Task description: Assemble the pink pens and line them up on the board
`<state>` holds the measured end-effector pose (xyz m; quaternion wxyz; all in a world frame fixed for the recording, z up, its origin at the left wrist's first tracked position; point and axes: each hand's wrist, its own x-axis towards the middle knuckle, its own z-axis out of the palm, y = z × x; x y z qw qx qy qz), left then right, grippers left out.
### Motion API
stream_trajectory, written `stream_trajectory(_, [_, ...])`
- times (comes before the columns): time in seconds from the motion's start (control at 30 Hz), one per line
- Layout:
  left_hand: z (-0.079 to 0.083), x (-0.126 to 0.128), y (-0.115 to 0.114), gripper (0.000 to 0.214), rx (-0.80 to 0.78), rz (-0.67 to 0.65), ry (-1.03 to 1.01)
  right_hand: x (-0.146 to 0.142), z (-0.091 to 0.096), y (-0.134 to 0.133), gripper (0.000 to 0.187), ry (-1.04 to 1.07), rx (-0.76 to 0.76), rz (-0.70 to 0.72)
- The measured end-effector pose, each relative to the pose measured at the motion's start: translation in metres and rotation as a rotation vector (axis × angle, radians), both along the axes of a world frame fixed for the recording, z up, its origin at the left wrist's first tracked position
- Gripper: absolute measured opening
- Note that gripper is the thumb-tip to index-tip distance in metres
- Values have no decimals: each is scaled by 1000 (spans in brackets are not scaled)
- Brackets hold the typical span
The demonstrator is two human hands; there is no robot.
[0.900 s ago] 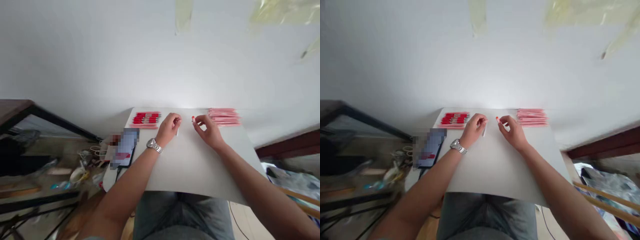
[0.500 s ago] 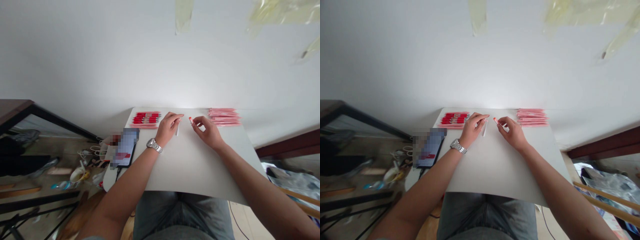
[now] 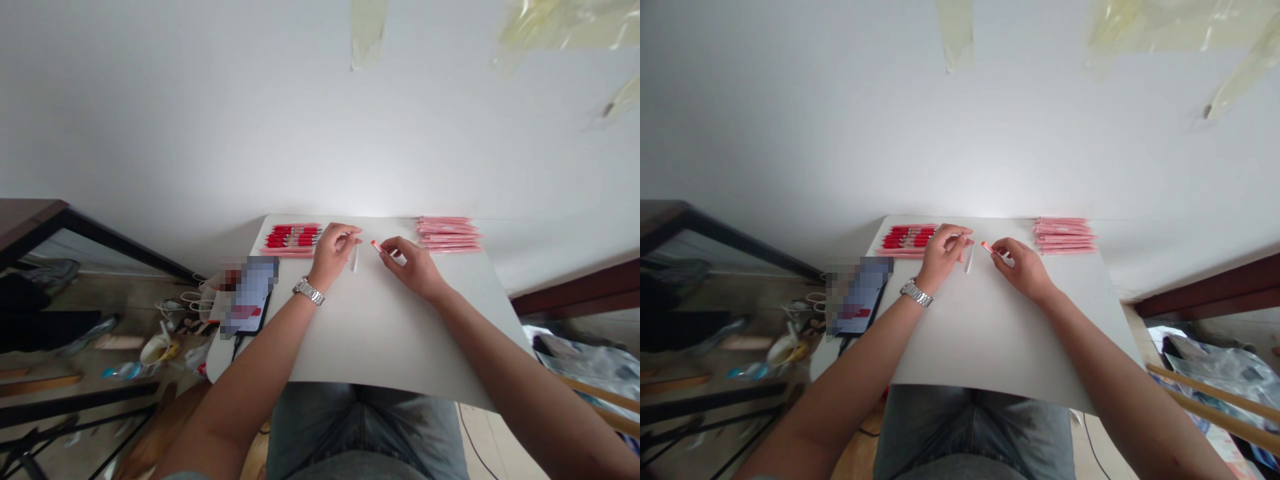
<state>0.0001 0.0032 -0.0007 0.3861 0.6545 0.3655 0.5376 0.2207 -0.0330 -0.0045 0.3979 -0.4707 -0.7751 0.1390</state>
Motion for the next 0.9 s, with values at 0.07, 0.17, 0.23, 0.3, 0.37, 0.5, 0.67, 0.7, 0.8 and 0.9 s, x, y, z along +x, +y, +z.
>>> stream_trajectory(0.07, [2, 0, 0, 31, -27, 1, -10, 0, 0, 0, 12, -5, -8, 0])
stream_trajectory(0.17, [4, 0, 0, 33, -80, -47, -42, 0, 0, -1, 11, -5, -17, 1])
stream_trajectory(0.23, [4, 0, -1, 33, -115, -90, -66, 0, 0, -1, 10, -8, -27, 2])
stream_trajectory(0.3, [4, 0, -1, 34, -136, -115, -74, 1, -1, 0, 10, -17, -37, 1])
stream_trajectory(0.37, [4, 1, -2, 33, -144, -125, -84, 2, -3, 0, 10, -27, -41, 0])
stream_trajectory(0.5, [3, 2, -2, 30, -155, -142, -122, 3, -5, 2, 11, -34, -41, 1])
stream_trajectory(0.67, [4, 2, -3, 28, -136, -138, -70, 3, -5, 2, 11, -30, -32, 10])
stream_trajectory(0.7, [4, 2, -3, 27, -128, -139, -56, 3, -5, 2, 11, -30, -33, 10])
stream_trajectory(0.8, [5, 2, -3, 28, -109, -172, -29, 3, -3, 1, 12, -31, -35, 12])
stream_trajectory(0.9, [6, 2, -4, 28, -101, -214, -27, 3, -2, 1, 12, -36, -34, 13])
